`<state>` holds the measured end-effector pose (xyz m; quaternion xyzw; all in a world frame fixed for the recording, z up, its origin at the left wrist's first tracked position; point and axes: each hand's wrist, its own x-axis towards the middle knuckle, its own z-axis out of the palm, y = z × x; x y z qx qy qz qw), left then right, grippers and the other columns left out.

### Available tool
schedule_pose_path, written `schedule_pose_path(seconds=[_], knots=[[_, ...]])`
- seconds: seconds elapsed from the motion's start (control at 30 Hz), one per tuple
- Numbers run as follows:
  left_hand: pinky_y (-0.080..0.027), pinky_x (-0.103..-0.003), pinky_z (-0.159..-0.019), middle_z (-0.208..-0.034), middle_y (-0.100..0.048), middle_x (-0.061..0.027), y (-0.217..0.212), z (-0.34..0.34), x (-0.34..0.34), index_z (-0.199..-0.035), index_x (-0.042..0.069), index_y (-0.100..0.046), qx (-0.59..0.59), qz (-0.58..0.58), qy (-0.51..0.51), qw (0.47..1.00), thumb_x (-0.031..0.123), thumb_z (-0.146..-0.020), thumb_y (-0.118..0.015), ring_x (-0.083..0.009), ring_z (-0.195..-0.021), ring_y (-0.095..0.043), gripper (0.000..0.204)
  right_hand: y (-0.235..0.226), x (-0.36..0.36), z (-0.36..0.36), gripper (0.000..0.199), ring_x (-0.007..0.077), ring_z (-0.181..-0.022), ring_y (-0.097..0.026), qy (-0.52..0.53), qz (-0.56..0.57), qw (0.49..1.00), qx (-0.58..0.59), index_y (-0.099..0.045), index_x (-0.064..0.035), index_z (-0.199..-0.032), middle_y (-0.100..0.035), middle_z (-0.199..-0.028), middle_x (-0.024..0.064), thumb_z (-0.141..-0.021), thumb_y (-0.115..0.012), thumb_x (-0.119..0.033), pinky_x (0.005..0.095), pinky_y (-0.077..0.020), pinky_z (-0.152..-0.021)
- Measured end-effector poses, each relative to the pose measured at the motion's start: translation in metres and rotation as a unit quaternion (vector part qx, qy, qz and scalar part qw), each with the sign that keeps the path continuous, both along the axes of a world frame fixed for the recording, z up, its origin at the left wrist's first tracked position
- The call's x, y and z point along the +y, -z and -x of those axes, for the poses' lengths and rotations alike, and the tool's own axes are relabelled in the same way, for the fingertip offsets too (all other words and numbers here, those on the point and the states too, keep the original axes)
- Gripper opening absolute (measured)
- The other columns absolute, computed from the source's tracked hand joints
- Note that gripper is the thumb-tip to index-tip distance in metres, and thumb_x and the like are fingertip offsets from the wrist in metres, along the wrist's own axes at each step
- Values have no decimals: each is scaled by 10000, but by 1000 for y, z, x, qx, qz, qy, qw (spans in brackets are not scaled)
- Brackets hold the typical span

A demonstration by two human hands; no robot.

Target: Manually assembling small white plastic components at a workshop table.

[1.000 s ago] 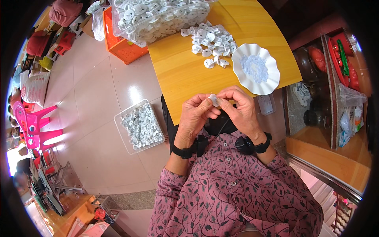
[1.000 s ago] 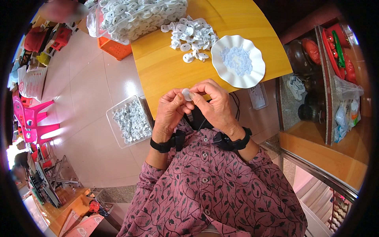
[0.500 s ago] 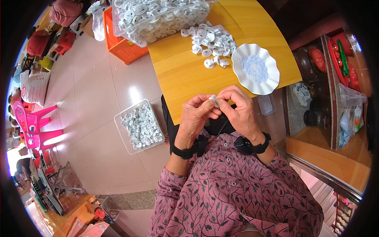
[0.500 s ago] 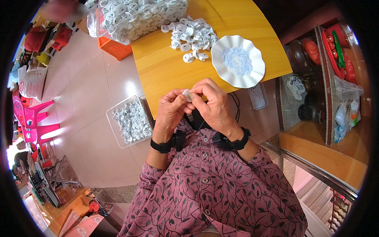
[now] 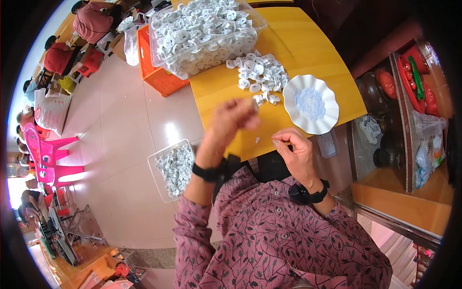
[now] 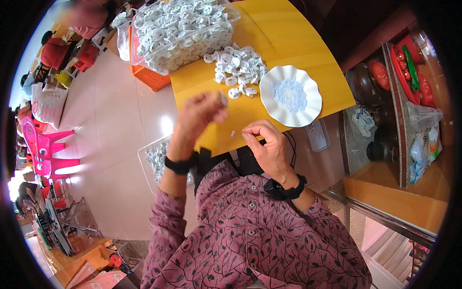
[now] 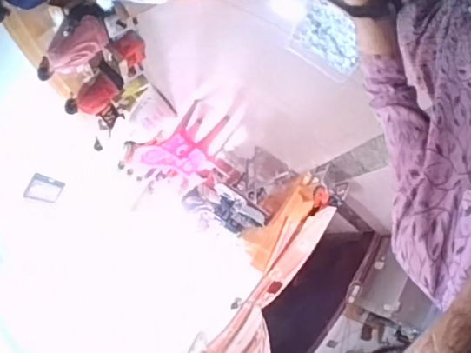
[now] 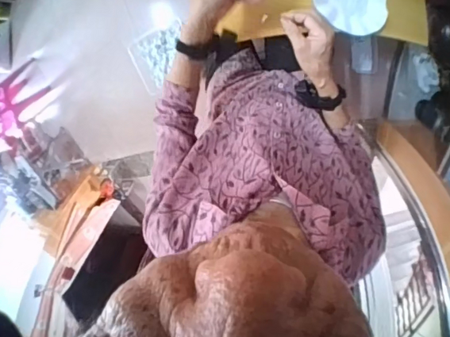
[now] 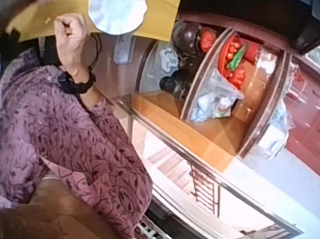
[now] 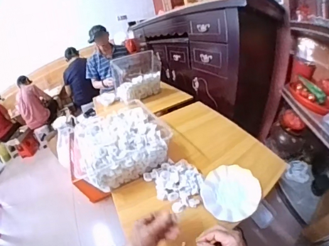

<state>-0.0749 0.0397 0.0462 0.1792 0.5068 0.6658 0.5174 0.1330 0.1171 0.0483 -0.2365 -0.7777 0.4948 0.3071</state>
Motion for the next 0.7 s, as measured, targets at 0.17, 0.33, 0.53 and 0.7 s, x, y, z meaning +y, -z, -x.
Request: schedule_pose_path(seconds=[0.17,0.33,0.53,0.7], knots=[[-561,-318,-888,-1041,-681,-154,-85,69,50,-1214,-132,-568,167,-220,-161,948,288,-968,-684,-258,-963,-710,500,3,-4,-2,65,175,-822,-662,-1,-9,1000,5,-671,13,-926,-670,-907,90,-873,-708,10,283,-521,-739],[-558,-316,-894,-1094,-669,-182,-79,54,41,-1328,-170,-480,214,-166,-178,946,258,-968,-680,-244,-967,-708,594,5,5,-11,56,189,-825,-666,29,-14,999,6,-672,4,-923,-669,-909,89,-875,-703,3,288,-521,-728],[-502,-260,-585,-720,-666,-51,-8,-12,-12,-976,-55,-714,314,115,4,942,165,-919,-708,-93,-624,-609,227,27,16,-29,108,263,-847,-627,106,-215,970,-44,-665,-34,-946,-645,-941,65,-853,-692,13,357,-488,-743],[-530,-296,-629,-798,-685,-126,25,-48,-28,-974,-29,-721,563,109,21,819,85,-823,-771,-189,-680,-669,196,25,26,-38,170,272,-941,-600,137,-299,940,-90,-660,-52,-977,-627,-1016,55,-820,-713,-11,391,-428,-848]])
